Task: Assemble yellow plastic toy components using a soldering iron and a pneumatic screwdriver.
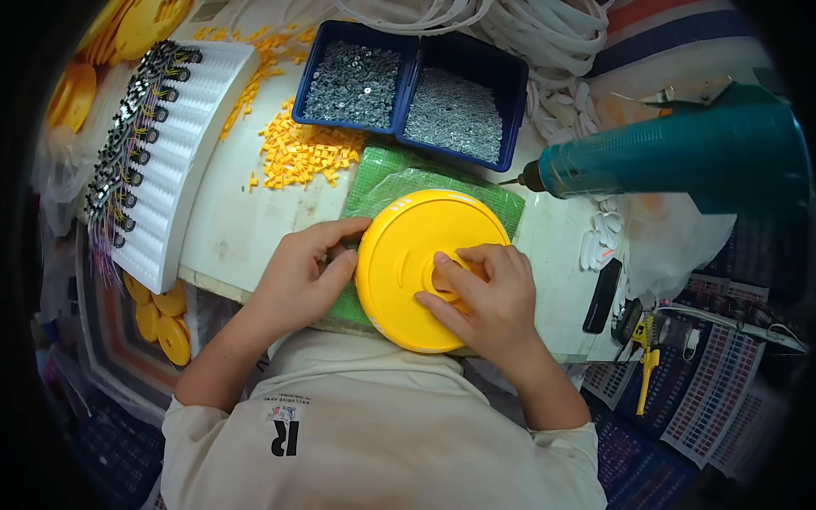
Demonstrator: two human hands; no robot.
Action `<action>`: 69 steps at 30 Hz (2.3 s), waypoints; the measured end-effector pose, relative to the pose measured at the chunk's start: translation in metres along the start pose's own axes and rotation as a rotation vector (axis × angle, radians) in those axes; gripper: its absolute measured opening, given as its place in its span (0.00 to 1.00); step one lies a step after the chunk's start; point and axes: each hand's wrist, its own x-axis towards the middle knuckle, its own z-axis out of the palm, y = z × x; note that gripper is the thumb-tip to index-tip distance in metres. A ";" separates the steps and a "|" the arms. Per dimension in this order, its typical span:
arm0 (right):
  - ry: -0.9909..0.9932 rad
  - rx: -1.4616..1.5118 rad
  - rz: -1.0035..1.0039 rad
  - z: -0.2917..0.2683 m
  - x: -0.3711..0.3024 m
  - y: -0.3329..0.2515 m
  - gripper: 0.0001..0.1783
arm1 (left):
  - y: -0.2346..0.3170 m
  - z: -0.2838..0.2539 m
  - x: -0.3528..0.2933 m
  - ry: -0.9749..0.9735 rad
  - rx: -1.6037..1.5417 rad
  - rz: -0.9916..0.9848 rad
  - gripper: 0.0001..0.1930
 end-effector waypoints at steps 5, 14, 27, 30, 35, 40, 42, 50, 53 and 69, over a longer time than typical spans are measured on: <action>0.090 0.052 -0.019 0.012 -0.019 0.011 0.26 | 0.013 0.026 0.005 -0.001 0.013 0.028 0.24; 0.345 1.008 0.622 -0.006 -0.034 0.022 0.39 | 0.019 0.050 -0.009 0.076 -0.259 0.190 0.27; 0.015 0.070 -0.144 -0.001 -0.074 0.032 0.24 | 0.022 -0.009 0.009 -0.279 0.925 0.967 0.19; 0.104 0.263 -0.041 0.008 -0.070 0.023 0.16 | 0.005 -0.007 -0.003 -0.280 0.944 0.889 0.20; 0.209 0.372 -0.058 -0.002 -0.019 0.059 0.10 | 0.001 -0.007 0.010 -0.220 0.911 0.853 0.22; 0.348 -0.019 -0.098 0.001 0.085 0.099 0.10 | -0.005 -0.008 -0.001 -0.231 0.976 0.948 0.21; 0.302 -0.055 -0.120 0.015 0.112 0.118 0.09 | -0.001 -0.008 0.001 -0.235 1.017 0.974 0.21; 0.221 0.156 -0.066 0.029 0.133 0.141 0.05 | 0.047 -0.017 0.065 -0.096 0.655 0.758 0.20; 0.254 0.159 -0.063 0.027 0.130 0.137 0.04 | 0.056 -0.002 0.136 0.170 0.741 0.852 0.14; 0.087 0.099 0.137 -0.002 0.109 0.107 0.17 | 0.046 0.012 0.172 0.265 0.837 0.833 0.07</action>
